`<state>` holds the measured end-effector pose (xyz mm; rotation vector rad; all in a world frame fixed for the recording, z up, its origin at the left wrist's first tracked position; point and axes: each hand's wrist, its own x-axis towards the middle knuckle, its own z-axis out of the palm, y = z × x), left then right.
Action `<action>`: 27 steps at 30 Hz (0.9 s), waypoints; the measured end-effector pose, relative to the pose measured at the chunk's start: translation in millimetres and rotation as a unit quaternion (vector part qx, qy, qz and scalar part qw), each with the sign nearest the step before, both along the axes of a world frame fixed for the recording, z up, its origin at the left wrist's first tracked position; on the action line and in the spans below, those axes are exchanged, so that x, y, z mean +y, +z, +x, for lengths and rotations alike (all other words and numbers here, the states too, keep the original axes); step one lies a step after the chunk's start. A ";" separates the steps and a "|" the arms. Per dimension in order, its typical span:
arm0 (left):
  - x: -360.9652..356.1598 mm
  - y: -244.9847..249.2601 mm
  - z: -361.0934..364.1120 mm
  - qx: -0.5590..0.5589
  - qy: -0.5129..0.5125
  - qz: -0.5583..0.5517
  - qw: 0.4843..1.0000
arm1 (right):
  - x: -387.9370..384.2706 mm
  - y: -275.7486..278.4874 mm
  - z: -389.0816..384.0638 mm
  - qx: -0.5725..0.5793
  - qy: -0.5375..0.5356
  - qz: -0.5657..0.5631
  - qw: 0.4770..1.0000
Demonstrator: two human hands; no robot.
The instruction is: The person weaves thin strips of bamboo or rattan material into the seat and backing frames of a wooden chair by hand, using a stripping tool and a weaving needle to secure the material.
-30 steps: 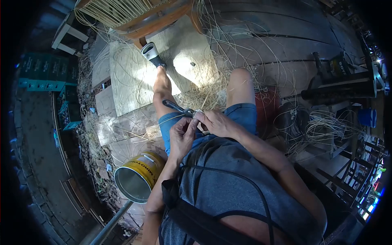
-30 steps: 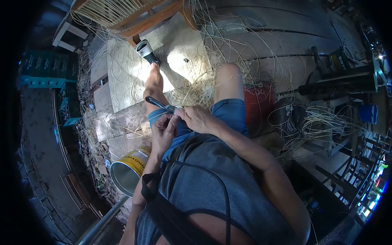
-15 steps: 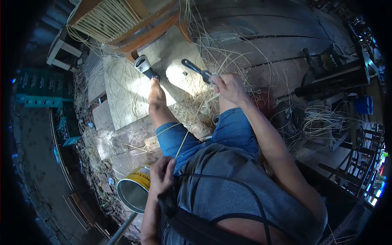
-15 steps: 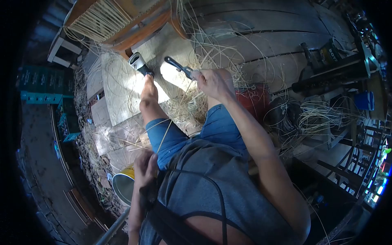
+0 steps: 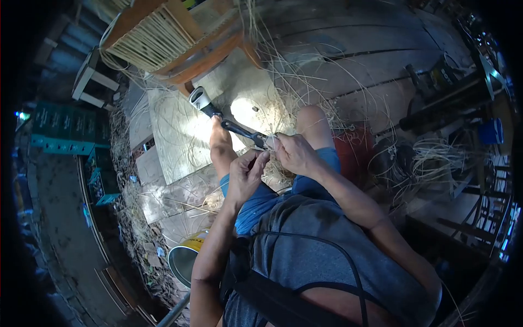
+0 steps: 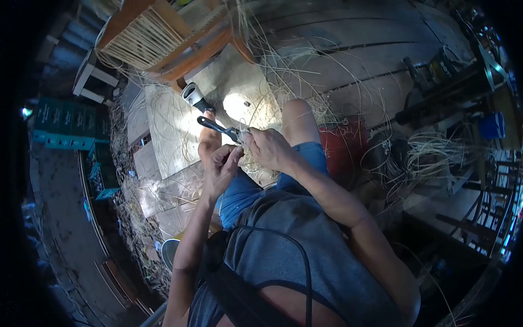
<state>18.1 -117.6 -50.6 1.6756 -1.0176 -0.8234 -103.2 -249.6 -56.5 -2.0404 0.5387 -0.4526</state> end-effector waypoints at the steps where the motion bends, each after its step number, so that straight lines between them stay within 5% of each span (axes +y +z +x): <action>1: 4.9 -1.0 0.2 -0.020 -0.008 -0.006 1.000 | 2.1 -7.1 -1.6 -0.003 0.000 -0.005 1.000; 4: 13.2 5.0 -10.4 -0.071 0.002 -0.001 0.997 | -1.6 -25.4 -1.2 -0.003 0.000 -0.027 1.000; 7: 32.0 19.9 -9.9 -0.146 0.034 0.016 0.989 | -31.4 -25.5 5.8 -0.053 -0.023 0.119 0.991; 14: 176.6 77.1 7.6 -0.019 0.055 0.206 0.977 | -168.1 -19.4 -4.3 -0.081 -0.186 0.162 0.966; 16: 172.3 75.1 18.9 -0.100 0.000 0.278 0.955 | -141.9 8.9 -2.8 -0.054 -0.178 0.161 0.969; 19: 111.0 57.1 37.5 -0.372 -0.072 0.195 0.905 | -110.8 30.1 4.2 -0.001 -0.135 -0.006 0.991; 24: -36.6 52.7 10.4 0.013 -0.019 0.028 0.999 | -41.7 45.9 3.6 0.008 -0.049 0.028 0.998; 27: -45.4 24.5 9.2 0.046 -0.015 0.048 0.998 | -31.0 15.2 5.1 -0.050 -0.023 -0.114 0.992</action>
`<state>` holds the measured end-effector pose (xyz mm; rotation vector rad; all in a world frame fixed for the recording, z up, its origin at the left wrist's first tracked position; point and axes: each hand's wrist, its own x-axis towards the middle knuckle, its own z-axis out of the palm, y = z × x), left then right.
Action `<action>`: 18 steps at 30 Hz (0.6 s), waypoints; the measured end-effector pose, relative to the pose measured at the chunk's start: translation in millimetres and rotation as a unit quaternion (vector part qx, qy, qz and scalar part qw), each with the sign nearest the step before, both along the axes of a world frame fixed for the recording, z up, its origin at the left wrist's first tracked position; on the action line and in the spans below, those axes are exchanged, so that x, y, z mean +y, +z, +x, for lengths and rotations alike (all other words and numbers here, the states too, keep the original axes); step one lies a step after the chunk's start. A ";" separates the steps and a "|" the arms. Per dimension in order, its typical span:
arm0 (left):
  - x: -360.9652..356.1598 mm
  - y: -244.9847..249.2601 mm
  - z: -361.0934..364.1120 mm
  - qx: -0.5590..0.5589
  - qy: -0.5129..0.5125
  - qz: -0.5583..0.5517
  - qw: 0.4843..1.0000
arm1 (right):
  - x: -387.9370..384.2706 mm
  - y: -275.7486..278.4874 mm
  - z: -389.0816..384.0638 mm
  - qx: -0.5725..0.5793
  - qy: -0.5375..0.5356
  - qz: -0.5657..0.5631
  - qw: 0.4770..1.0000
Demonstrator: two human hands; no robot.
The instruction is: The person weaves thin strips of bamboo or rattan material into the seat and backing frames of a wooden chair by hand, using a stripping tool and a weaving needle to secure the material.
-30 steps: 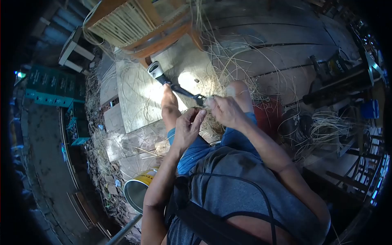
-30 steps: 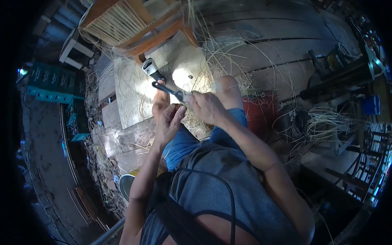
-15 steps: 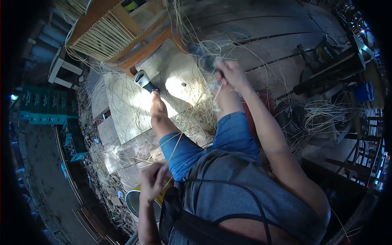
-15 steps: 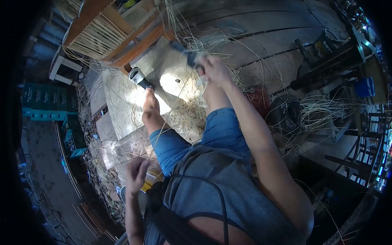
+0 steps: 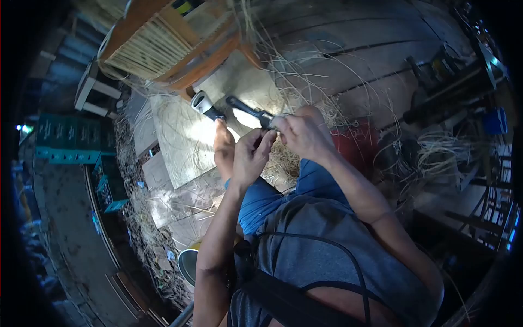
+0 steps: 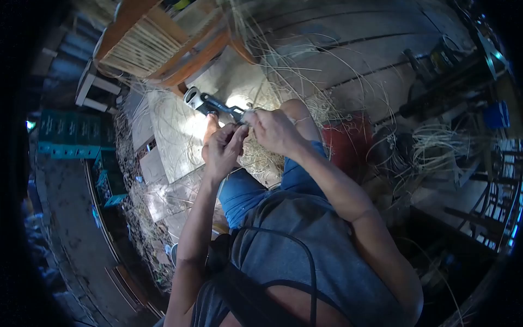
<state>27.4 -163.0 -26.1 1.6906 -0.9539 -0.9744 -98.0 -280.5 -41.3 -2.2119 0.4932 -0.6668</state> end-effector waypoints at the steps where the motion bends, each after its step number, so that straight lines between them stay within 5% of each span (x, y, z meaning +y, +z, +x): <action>1: 0.3 1.0 -3.6 0.004 -0.009 0.001 1.000 | 1.9 -2.9 -0.5 0.004 -0.009 0.001 1.000; 4: 14.4 8.4 -10.5 -0.232 -0.021 -0.044 0.972 | 7.0 -14.1 2.8 0.035 -0.003 0.078 0.996; 7: 36.3 10.7 -10.2 -0.255 -0.010 -0.058 0.965 | -3.6 -11.4 4.9 0.011 -0.014 0.201 0.980; 9: 61.9 22.2 -10.1 -0.222 -0.007 -0.025 0.975 | -38.5 -9.0 7.6 -0.025 -0.068 0.072 0.995; 11: 105.0 46.2 -13.2 -0.165 0.006 0.046 0.985 | -89.5 -28.7 7.7 0.013 -0.107 0.139 0.984; 15: 156.0 63.0 -1.9 -0.054 0.029 0.113 0.992 | -108.5 9.4 -0.2 -0.015 -0.140 0.043 0.989; 18: 148.1 45.0 22.8 -0.285 -0.128 0.226 0.923 | -68.7 26.3 5.7 -0.033 -0.097 0.021 0.995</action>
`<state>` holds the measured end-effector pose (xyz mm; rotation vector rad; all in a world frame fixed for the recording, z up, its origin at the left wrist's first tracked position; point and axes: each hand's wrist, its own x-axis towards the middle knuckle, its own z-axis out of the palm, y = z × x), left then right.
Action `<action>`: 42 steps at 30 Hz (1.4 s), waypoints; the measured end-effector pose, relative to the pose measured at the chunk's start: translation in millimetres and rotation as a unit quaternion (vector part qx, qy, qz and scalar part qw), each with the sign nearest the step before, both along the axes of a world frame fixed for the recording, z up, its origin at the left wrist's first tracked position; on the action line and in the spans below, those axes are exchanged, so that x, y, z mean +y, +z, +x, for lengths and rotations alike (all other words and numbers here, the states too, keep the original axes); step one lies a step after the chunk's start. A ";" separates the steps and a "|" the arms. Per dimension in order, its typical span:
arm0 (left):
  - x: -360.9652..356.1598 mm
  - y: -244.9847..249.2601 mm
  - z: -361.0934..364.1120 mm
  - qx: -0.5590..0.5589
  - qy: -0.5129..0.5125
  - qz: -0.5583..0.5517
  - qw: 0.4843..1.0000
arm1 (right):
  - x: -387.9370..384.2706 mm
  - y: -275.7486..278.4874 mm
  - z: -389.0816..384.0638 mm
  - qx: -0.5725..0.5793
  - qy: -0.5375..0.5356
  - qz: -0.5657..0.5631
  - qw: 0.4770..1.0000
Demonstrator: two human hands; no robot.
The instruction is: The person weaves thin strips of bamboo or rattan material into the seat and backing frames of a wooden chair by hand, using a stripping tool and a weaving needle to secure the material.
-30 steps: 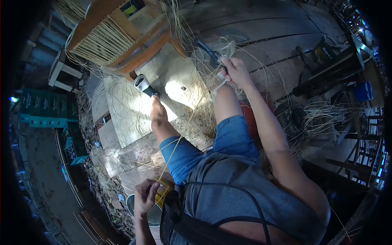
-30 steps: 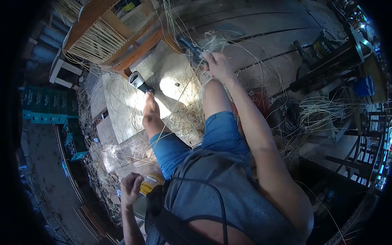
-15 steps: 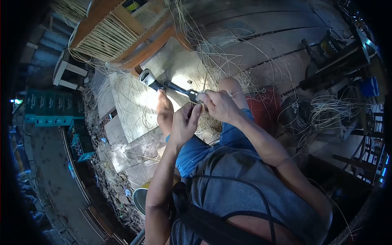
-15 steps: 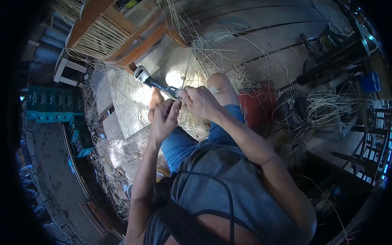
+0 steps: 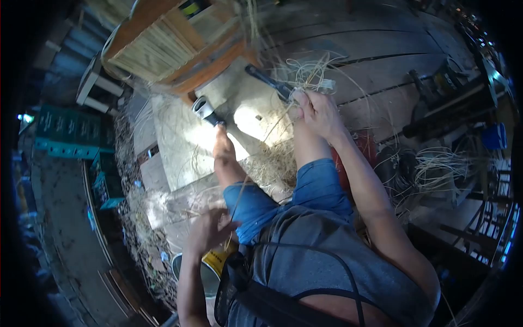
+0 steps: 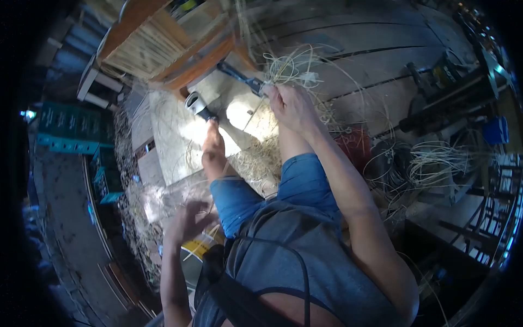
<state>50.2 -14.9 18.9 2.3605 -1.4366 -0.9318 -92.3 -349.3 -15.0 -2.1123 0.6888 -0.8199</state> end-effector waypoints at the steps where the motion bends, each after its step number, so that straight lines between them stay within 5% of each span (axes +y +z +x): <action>1: -23.0 -8.3 3.8 -0.078 -0.055 -0.118 0.988 | 14.3 1.4 -1.4 0.000 0.021 -0.002 1.000; 4: -101.0 -15.2 -7.3 0.003 0.029 -0.322 0.946 | 61.3 2.2 1.5 0.037 0.088 0.008 0.995; 5: -110.7 -21.6 -10.8 0.005 0.027 -0.324 0.946 | 70.3 5.1 2.0 0.051 0.099 0.005 0.994; 7: -126.1 -36.8 -19.1 0.249 0.160 -0.246 0.923 | 84.1 -11.4 4.3 0.005 0.102 0.017 0.995; 9: -127.8 -36.5 -30.7 0.219 0.150 -0.303 0.915 | 88.9 -27.7 3.5 -0.042 0.099 0.027 0.994; 13: -121.5 -34.9 -28.5 0.035 0.040 -0.347 0.936 | 90.9 -34.9 5.2 0.044 0.078 0.011 0.996; 17: -111.3 -36.4 -22.0 -0.081 0.025 -0.430 0.899 | 72.7 -25.4 15.5 0.038 0.113 -0.028 0.992; 21: -56.4 13.1 -40.5 0.053 0.136 -0.288 0.947 | 14.4 -15.6 25.3 -0.033 0.019 0.148 0.988; 24: 1.2 27.2 -41.0 0.089 0.168 -0.240 0.952 | -46.9 -15.8 24.2 -0.039 0.033 0.079 0.996; 27: 53.0 30.3 -42.2 0.211 0.253 -0.196 0.923 | -85.1 9.4 14.9 -0.042 -0.075 0.074 0.994; 29: 56.8 14.9 -22.7 0.115 0.182 -0.146 0.965 | -72.3 14.2 19.0 -0.014 -0.049 -0.069 0.996; 31: 41.0 -15.2 5.4 -0.013 0.004 -0.078 0.997 | -55.2 22.3 19.9 0.002 -0.048 -0.067 0.997; 33: -11.4 -30.4 18.4 -0.088 0.003 -0.203 0.975 | -25.3 23.7 13.0 0.029 0.000 -0.072 0.997; 38: -134.6 -25.9 -10.6 0.196 0.106 -0.361 0.906 | 48.0 14.4 10.9 0.065 0.052 0.021 0.996; 42: -143.5 -18.2 -24.6 0.282 0.160 -0.255 0.911 | 70.8 9.4 3.1 0.039 0.051 0.017 0.998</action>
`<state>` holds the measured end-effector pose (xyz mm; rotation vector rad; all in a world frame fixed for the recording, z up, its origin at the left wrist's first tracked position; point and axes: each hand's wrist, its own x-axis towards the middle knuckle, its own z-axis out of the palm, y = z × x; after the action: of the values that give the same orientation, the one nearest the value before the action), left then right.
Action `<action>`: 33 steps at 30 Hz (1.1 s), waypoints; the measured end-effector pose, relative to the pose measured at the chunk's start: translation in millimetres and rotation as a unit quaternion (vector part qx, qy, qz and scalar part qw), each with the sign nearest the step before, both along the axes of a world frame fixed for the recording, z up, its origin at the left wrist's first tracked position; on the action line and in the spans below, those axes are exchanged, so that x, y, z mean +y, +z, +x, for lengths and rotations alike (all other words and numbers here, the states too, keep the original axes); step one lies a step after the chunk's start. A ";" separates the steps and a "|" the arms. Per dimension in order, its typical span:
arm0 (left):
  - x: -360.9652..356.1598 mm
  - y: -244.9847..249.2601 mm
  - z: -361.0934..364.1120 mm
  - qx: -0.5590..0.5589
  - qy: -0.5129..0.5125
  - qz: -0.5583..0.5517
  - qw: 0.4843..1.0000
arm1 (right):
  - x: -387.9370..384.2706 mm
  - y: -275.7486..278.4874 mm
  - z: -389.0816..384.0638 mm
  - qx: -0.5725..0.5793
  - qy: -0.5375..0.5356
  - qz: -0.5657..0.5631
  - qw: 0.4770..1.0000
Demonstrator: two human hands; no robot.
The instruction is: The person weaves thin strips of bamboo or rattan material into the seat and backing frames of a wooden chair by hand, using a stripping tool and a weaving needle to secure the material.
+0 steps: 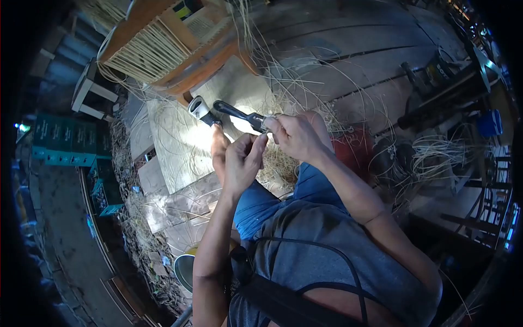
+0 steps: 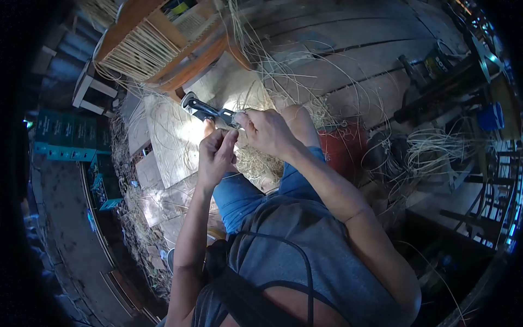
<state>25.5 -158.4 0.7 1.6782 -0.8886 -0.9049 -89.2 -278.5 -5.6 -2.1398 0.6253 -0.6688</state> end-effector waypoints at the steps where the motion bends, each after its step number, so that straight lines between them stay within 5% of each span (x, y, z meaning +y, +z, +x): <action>1: 7.1 -0.9 -3.8 -0.010 0.013 0.006 1.000 | -0.1 -15.4 2.3 0.003 0.004 -0.002 1.000; 2: 14.6 -9.7 0.7 -0.196 -0.030 -0.027 0.980 | -1.2 -27.1 3.4 0.006 0.011 -0.004 1.000; 3: 19.8 -15.6 3.7 -0.195 -0.028 -0.025 0.980 | -2.3 -28.1 3.8 0.007 0.013 -0.003 1.000; 4: 23.0 -19.3 6.2 -0.321 -0.027 -0.074 0.944 | -5.0 -28.2 5.4 -0.016 0.017 -0.012 1.000; 7: 49.9 0.7 -10.0 -0.302 -0.008 -0.094 0.949 | -37.8 -26.4 9.1 -0.009 -0.043 -0.036 0.998; 9: 93.9 23.4 -23.1 -0.226 -0.027 -0.010 0.974 | -102.6 -47.3 11.9 -0.040 -0.091 0.044 0.994; 12: 145.6 35.9 -25.0 -0.148 0.021 0.029 0.988 | -160.1 0.7 -7.3 -0.016 -0.135 -0.048 0.990; 15: 162.4 22.1 -6.4 -0.157 0.011 0.075 0.985 | -134.4 32.6 3.8 -0.075 -0.064 -0.082 0.992; 17: 149.4 2.2 23.9 -0.206 -0.099 0.131 0.965 | -100.4 50.5 -1.0 -0.074 -0.057 -0.033 0.995; 19: 105.9 -2.9 32.2 -0.402 -0.042 -0.027 0.914 | -71.4 39.8 6.3 -0.071 -0.031 -0.046 0.996; 21: 57.1 9.6 25.4 -0.218 -0.013 0.004 0.976 | -40.3 22.6 9.3 -0.062 -0.014 -0.054 0.997; 23: 17.6 -1.5 23.0 -0.351 -0.016 -0.192 0.916 | -22.0 11.7 14.2 -0.010 0.037 -0.042 0.998; 25: 6.1 2.2 13.1 -0.061 0.021 -0.059 0.996 | -0.1 26.9 9.2 0.006 0.027 -0.074 0.997; 26: 6.3 3.4 8.7 -0.040 0.032 -0.057 0.997 | 1.3 10.0 11.4 -0.043 0.051 -0.010 0.998; 31: 25.7 -1.9 -0.6 -0.172 0.018 -0.037 0.984 | 5.7 -18.4 14.9 -0.004 0.050 -0.054 0.997; 33: 31.8 3.9 -1.2 -0.240 0.041 -0.071 0.967 | -6.0 -24.7 24.5 -0.091 0.079 -0.144 0.982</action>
<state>24.4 -126.6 4.6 1.8225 -1.1640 -0.3663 -64.7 -284.5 -30.3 -2.3273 0.2678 -0.8988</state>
